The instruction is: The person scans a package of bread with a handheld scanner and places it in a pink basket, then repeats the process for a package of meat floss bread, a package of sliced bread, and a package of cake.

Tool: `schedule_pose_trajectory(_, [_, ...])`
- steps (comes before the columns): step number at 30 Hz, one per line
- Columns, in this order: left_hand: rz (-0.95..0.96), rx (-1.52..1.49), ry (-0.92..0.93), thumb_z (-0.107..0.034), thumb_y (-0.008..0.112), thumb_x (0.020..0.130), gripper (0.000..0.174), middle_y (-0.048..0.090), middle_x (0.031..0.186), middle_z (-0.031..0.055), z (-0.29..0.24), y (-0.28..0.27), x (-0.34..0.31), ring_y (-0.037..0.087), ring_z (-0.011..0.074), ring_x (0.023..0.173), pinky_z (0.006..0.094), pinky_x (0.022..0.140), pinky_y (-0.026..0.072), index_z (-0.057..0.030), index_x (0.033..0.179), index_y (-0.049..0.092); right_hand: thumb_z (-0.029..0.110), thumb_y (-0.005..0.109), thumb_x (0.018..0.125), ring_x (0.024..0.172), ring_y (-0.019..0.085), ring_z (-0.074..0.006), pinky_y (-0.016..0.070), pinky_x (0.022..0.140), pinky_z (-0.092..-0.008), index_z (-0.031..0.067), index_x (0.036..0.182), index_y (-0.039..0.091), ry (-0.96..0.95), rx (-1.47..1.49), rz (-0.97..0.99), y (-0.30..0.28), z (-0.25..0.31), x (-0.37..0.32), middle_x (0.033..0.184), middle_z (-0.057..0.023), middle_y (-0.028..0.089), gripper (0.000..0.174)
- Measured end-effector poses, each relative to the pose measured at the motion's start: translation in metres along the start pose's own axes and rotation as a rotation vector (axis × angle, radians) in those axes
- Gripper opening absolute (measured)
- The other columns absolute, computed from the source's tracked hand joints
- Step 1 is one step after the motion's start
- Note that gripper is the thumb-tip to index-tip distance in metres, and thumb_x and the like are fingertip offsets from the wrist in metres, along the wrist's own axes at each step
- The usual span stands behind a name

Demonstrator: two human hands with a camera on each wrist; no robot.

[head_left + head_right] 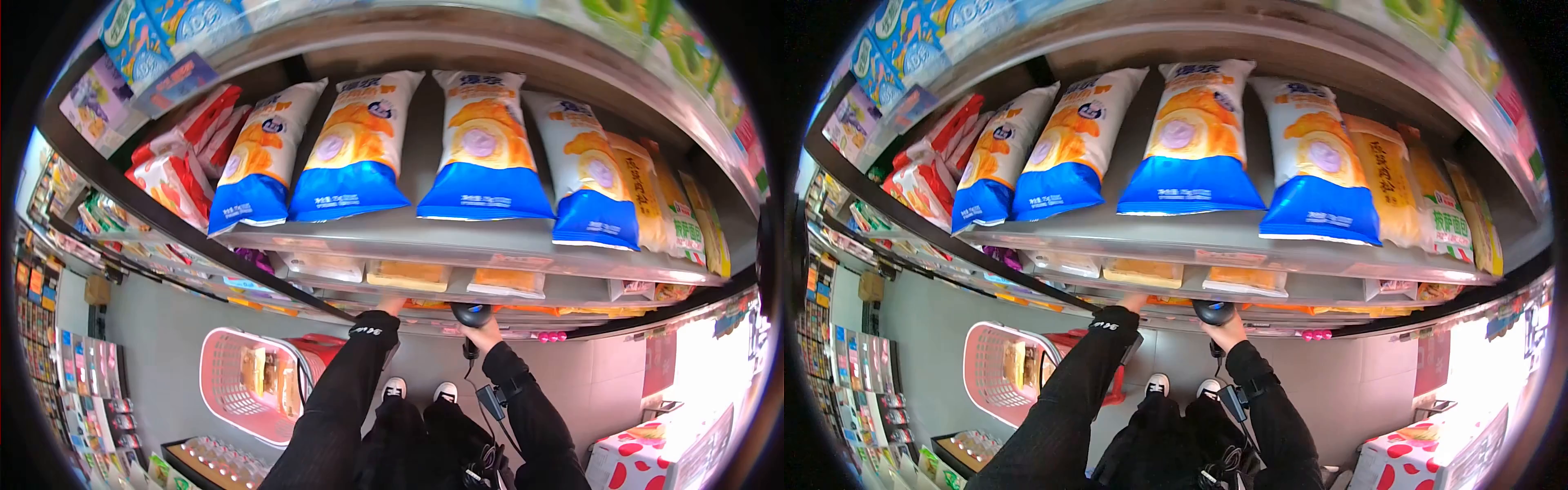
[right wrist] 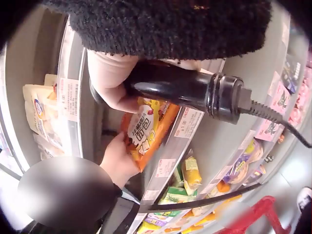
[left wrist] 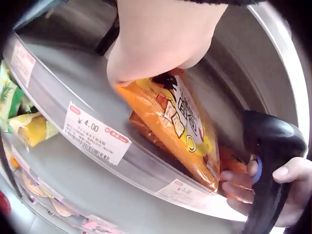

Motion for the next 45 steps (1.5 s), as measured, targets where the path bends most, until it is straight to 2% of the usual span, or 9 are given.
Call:
schedule_pose_trajectory(11, [0.009,0.499,0.347,-0.012,0.051,0.072,0.020,0.056,0.087,0.0136,-0.046,-0.010,-0.028,0.052,0.0281,0.081,0.0347,0.071,0.0421,-0.0046,0.091,0.053,0.005,0.066,0.059,0.074,0.054,-0.0108,0.0431,0.068,-0.0253,0.0015,0.088,0.052,0.001,-0.060,-0.066,-0.003,0.018,-0.036,0.083,-0.0043,0.057,0.033])
schedule_pose_trajectory(13, [0.053,0.356,0.246,-0.006,0.050,0.068,0.022,0.054,0.087,0.0175,-0.058,-0.029,-0.045,0.050,0.0334,0.081,0.0392,0.067,0.0411,-0.0026,0.089,0.052,0.004,0.066,0.058,0.076,0.053,-0.0117,0.0432,0.069,-0.0261,0.0018,0.090,0.050,-0.009,-0.073,-0.088,0.001,0.023,-0.054,0.085,-0.0047,0.056,0.036])
schedule_pose_trajectory(16, [-0.234,0.355,0.210,-0.003,0.046,0.071,0.023,0.053,0.086,0.0182,-0.075,-0.078,-0.092,0.050,0.0317,0.085,0.0382,0.071,0.0398,0.0006,0.093,0.049,0.004,0.067,0.058,0.079,0.053,-0.0125,0.0434,0.071,-0.0270,0.0017,0.095,0.047,0.009,-0.161,0.065,0.014,-0.004,-0.076,0.089,-0.0057,0.054,0.042])
schedule_pose_trajectory(21, [0.124,0.057,-0.234,-0.005,0.046,0.071,0.020,0.055,0.074,0.0146,0.017,-0.078,-0.157,0.054,0.0300,0.072,0.0363,0.062,0.0424,0.0006,0.091,0.049,0.004,0.064,0.064,0.069,0.054,-0.0124,0.0443,0.064,-0.0263,0.0011,0.087,0.053,0.139,-0.194,0.285,0.055,-0.033,-0.094,0.077,-0.0039,0.056,0.026])
schedule_pose_trajectory(26, [0.361,0.221,-0.383,-0.010,0.047,0.072,0.020,0.056,0.076,0.0148,0.108,-0.072,-0.189,0.055,0.0314,0.073,0.0379,0.063,0.0428,-0.0025,0.090,0.050,0.014,0.067,0.061,0.074,0.055,-0.0145,0.0434,0.068,-0.0273,0.0026,0.087,0.055,0.286,-0.421,0.409,0.095,-0.068,-0.081,0.081,-0.0051,0.058,0.031])
schedule_pose_trajectory(34, [-0.192,0.329,-0.221,-0.016,0.054,0.068,0.034,0.045,0.101,0.0254,0.109,-0.126,-0.095,0.045,0.0367,0.094,0.0381,0.076,0.0382,0.0027,0.096,0.047,0.000,0.059,0.064,0.071,0.054,-0.0121,0.0449,0.062,-0.0245,0.0010,0.090,0.055,0.438,-0.146,0.449,0.137,-0.070,-0.081,0.082,-0.0057,0.057,0.027])
schedule_pose_trajectory(39, [0.253,0.806,-0.419,-0.020,0.062,0.063,0.068,0.032,0.121,0.0225,0.142,-0.092,-0.049,0.031,0.0384,0.111,0.0477,0.086,0.0285,0.0003,0.120,0.031,0.002,0.064,0.063,0.077,0.054,-0.0124,0.0436,0.068,-0.0245,0.0024,0.092,0.055,0.430,-0.296,0.491,0.113,-0.070,-0.103,0.085,-0.0042,0.058,0.031])
schedule_pose_trajectory(40, [0.452,1.006,-0.460,-0.038,0.053,0.070,0.071,0.024,0.130,0.0155,0.162,-0.078,-0.048,0.022,0.0376,0.117,0.0570,0.085,0.0228,-0.0072,0.127,0.023,0.003,0.064,0.063,0.078,0.054,-0.0124,0.0434,0.070,-0.0248,0.0025,0.093,0.055,0.452,-0.338,0.498,0.102,-0.076,-0.109,0.086,-0.0043,0.058,0.031])
schedule_pose_trajectory(45, [0.375,1.006,-0.454,-0.035,0.052,0.071,0.063,0.031,0.124,0.0155,0.173,-0.073,-0.026,0.029,0.0323,0.111,0.0499,0.085,0.0254,-0.0062,0.122,0.029,0.002,0.064,0.064,0.079,0.054,-0.0120,0.0438,0.070,-0.0252,0.0023,0.095,0.054,0.506,-0.325,0.431,0.070,-0.066,-0.117,0.088,-0.0049,0.058,0.033])
Point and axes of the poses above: each hand's wrist, its own x-axis towards the middle knuckle, its own y-axis out of the palm, z = x × y, the point moved 10 cm from there along x, towards the middle knuckle
